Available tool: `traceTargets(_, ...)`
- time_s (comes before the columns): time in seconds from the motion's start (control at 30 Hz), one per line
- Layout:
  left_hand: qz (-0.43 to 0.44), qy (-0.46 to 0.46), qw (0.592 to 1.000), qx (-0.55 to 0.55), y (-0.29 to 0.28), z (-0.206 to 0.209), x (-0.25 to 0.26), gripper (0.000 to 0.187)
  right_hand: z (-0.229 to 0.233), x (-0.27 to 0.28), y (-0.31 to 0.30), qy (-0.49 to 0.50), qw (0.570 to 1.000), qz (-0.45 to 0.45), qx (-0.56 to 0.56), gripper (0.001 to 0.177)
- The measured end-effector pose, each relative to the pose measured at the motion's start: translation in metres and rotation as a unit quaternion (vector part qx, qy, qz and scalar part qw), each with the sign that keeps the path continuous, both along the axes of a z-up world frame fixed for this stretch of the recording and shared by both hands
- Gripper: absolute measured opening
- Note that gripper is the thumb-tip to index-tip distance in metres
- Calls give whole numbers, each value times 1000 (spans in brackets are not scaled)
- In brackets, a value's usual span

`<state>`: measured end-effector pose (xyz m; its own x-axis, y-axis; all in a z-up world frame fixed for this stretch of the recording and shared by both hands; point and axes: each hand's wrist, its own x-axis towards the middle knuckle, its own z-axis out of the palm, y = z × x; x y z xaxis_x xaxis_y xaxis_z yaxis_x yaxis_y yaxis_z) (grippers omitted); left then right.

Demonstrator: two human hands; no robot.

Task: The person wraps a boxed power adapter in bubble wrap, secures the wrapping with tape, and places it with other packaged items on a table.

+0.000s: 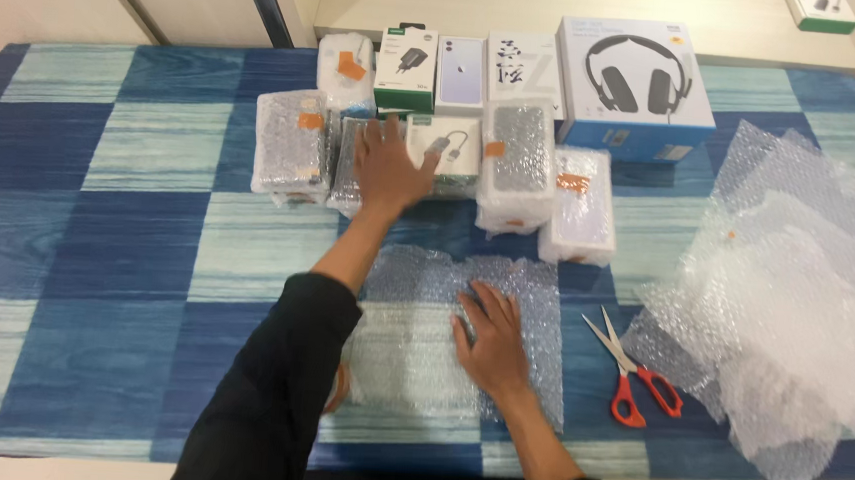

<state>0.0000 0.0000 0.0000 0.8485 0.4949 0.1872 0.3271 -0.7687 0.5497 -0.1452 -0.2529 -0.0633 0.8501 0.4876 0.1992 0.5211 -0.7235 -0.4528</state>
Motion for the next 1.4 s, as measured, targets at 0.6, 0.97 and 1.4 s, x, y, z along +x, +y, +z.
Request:
traceTargets(0.6,92,182,975,-85,59,36,140,101,0,7,1,-49,995,30,77,37)
traceTargets(0.97,21,-108,965,-240,59,128,-4,58,-5,9,-1,-75,992,41,97,36)
traceTargets(1.4,-54,-77,979,-182,-113,6,-252,83,18,9,-15,13,962,-76,262,19)
